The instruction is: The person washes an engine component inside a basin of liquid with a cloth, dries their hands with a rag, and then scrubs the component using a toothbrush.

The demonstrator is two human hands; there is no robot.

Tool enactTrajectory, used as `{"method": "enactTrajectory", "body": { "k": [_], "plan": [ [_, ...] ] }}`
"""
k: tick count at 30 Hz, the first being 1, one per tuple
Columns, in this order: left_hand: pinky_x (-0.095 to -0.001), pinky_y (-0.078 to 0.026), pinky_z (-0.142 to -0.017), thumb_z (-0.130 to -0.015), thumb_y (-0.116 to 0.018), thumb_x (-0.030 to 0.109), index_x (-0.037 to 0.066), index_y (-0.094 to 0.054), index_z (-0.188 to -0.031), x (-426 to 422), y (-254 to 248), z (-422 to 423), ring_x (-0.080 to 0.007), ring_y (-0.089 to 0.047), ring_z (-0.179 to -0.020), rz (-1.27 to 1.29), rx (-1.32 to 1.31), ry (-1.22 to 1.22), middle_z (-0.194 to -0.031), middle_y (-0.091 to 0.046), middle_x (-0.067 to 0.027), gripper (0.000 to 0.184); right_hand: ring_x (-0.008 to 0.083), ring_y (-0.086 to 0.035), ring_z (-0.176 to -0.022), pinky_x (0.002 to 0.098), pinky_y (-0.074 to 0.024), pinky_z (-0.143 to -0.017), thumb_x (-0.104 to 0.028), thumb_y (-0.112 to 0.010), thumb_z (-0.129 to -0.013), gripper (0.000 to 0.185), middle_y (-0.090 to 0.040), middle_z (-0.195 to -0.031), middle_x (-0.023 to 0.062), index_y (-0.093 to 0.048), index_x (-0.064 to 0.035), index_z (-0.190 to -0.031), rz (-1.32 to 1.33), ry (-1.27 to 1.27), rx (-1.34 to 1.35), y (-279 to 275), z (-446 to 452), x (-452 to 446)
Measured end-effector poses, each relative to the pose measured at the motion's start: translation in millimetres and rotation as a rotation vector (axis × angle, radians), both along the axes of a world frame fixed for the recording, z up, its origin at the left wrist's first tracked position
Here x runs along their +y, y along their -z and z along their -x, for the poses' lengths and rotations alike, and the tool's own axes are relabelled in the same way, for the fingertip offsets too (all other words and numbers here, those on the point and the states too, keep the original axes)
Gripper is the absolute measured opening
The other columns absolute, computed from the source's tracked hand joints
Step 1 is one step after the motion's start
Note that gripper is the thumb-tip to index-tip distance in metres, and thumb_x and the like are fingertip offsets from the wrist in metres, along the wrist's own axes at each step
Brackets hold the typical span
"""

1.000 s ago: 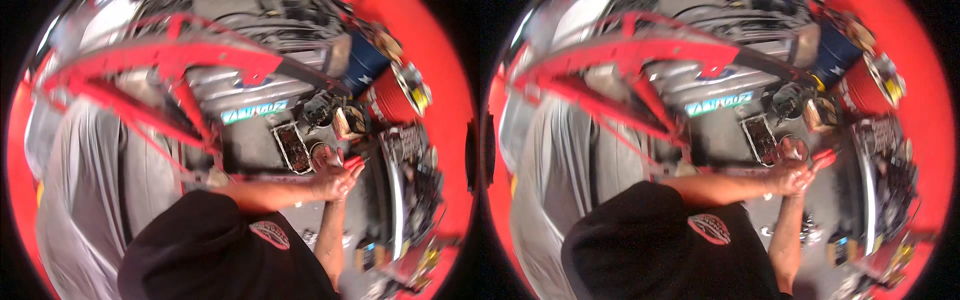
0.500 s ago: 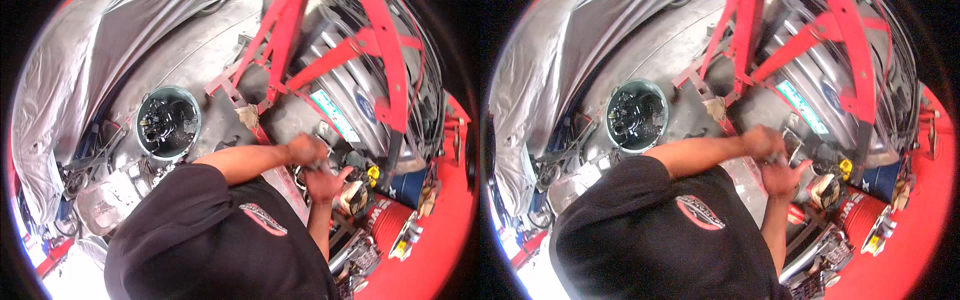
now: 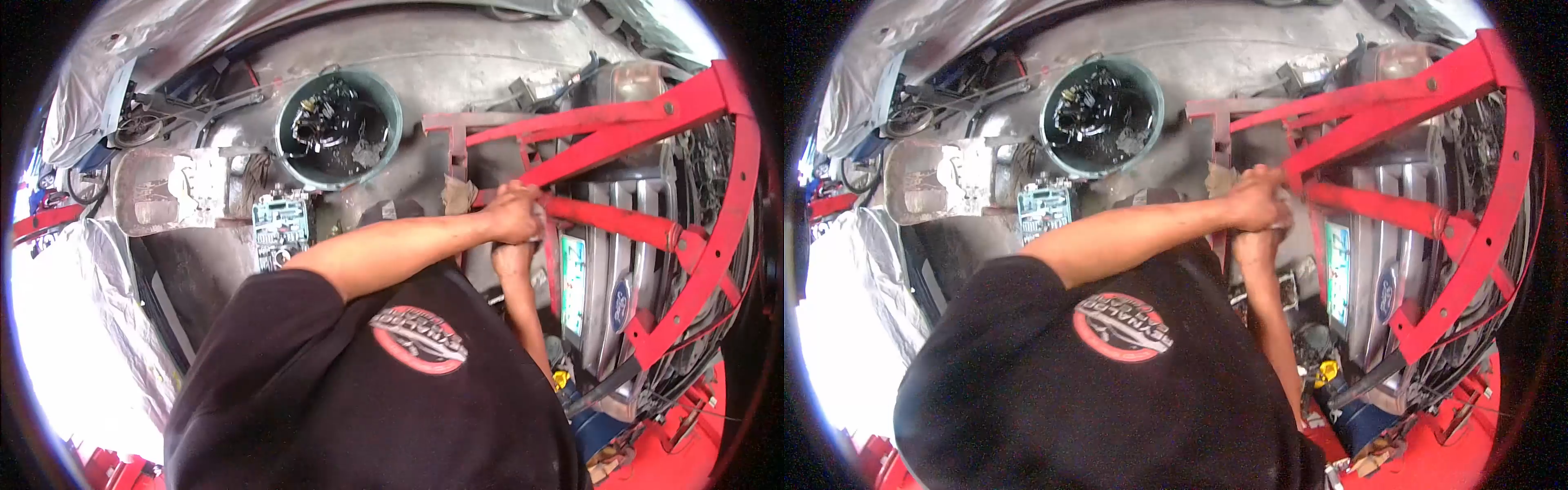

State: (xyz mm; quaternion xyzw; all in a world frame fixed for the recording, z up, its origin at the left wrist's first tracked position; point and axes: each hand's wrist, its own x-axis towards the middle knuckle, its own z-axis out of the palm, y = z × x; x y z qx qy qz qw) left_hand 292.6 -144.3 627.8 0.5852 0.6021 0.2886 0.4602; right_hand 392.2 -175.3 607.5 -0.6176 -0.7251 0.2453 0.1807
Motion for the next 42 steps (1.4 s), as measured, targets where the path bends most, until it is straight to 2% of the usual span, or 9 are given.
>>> {"method": "enactTrajectory", "body": {
  "k": [7, 9, 10, 16, 20, 32, 36, 37, 42],
  "plan": [
    [-0.0298, -0.052, -0.073, -0.091, -0.063, 0.011, 0.005, -0.068, -0.107, 23, 25, 132, -0.0127, -0.063, -0.081, 0.118, -0.579, -0.25, -0.09, -0.07, -0.0045, 0.017, 0.0361, -0.06, -0.111, 0.0449, -0.0453, -0.098, -0.024, -0.077, -0.079, 0.037, -0.062, -0.122, 0.0191, -0.071, -0.0021, -0.108, 0.271, -0.595, 0.161, -58, 69, 55],
    [-0.0304, -0.052, -0.076, -0.091, -0.061, 0.01, 0.002, -0.068, -0.103, 39, 57, 162, -0.0163, -0.065, -0.083, -0.588, 0.08, -0.101, -0.091, -0.07, -0.0079, 0.016, 0.0261, -0.063, -0.108, 0.0355, -0.0481, -0.095, -0.025, -0.072, -0.087, 0.032, -0.062, -0.126, 0.0146, -0.071, -0.0016, -0.11, 0.285, -0.587, 0.361, -39, 78, 77],
    [-0.0387, -0.053, -0.078, -0.088, -0.062, 0.015, 0.003, -0.068, -0.106, 47, 35, 165, -0.0293, -0.069, -0.088, -0.12, -0.266, -0.379, -0.095, -0.07, -0.018, 0.022, 0.0221, -0.063, -0.106, 0.0323, -0.0489, -0.093, -0.025, -0.069, -0.091, 0.031, -0.063, -0.125, 0.0138, -0.07, -0.0006, -0.11, 0.357, -0.558, 0.509, -41, 89, 95],
    [-0.0411, -0.051, -0.063, -0.09, -0.067, 0.018, 0.003, -0.063, -0.098, 128, -39, 219, -0.0366, -0.067, -0.071, -0.257, 0.026, -0.405, -0.077, -0.065, -0.021, 0.017, 0.0264, -0.065, -0.106, 0.0453, -0.0509, -0.093, -0.042, -0.05, -0.1, 0.049, -0.067, -0.117, 0.0153, -0.057, 0.0007, -0.122, 0.786, 0.298, 1.272, -43, 159, 211],
    [-0.0437, -0.051, -0.068, -0.091, -0.063, 0.02, 0.002, -0.063, -0.094, 180, -39, 191, -0.0373, -0.065, -0.075, -0.534, 0.091, -0.305, -0.083, -0.067, -0.0184, 0.019, 0.0255, -0.064, -0.104, 0.0426, -0.0488, -0.096, -0.061, -0.042, -0.099, 0.063, -0.067, -0.114, 0.013, -0.062, -0.004, -0.116, 1.422, -0.293, 1.787, -26, 197, 267],
    [-0.0482, -0.049, -0.064, -0.098, -0.055, 0.025, 0.001, -0.06, -0.092, 306, -36, 334, -0.0395, -0.065, -0.073, -0.511, 0.498, -0.587, -0.083, -0.066, -0.0206, 0.025, 0.0391, -0.023, -0.146, 0.0631, -0.029, -0.11, -0.081, -0.033, -0.089, 0.102, -0.016, -0.161, 0.0178, -0.01, -0.0112, -0.159, 1.17, -0.213, 1.386, -64, 274, 379],
    [-0.0448, -0.048, -0.075, -0.095, -0.058, 0.019, -0.003, -0.063, -0.102, 348, -44, 310, -0.0388, -0.063, -0.083, -0.44, 0.373, -0.324, -0.088, -0.064, -0.0221, 0.023, 0.0264, -0.056, -0.116, 0.0444, -0.0463, -0.099, -0.071, -0.047, -0.092, 0.086, -0.057, -0.127, 0.0175, -0.041, -0.0046, -0.146, 1.264, -0.182, 1.561, -49, 313, 437],
    [-0.0425, -0.048, -0.076, -0.095, -0.057, 0.02, -0.003, -0.063, -0.101, 365, -36, 313, -0.0355, -0.062, -0.084, -0.4, 0.216, -0.362, -0.088, -0.063, -0.0191, 0.024, 0.0192, -0.063, -0.09, 0.0358, -0.0507, -0.085, -0.061, -0.054, -0.093, 0.063, -0.065, -0.098, 0.0092, -0.062, -0.0042, -0.118, 1.311, -0.106, 1.58, -49, 318, 451],
    [-0.0361, -0.046, -0.081, -0.1, -0.048, 0.027, 0.001, -0.064, -0.103, 495, -19, 344, -0.021, -0.058, -0.092, -0.031, -0.572, -0.441, -0.101, -0.061, -0.0071, 0.031, 0.0185, -0.061, -0.076, 0.0359, -0.0487, -0.073, -0.049, -0.053, -0.094, 0.039, -0.065, -0.081, 0.0031, -0.065, -0.0122, -0.089, 1.309, 0.074, 1.708, -21, 338, 568]
  ]
}}
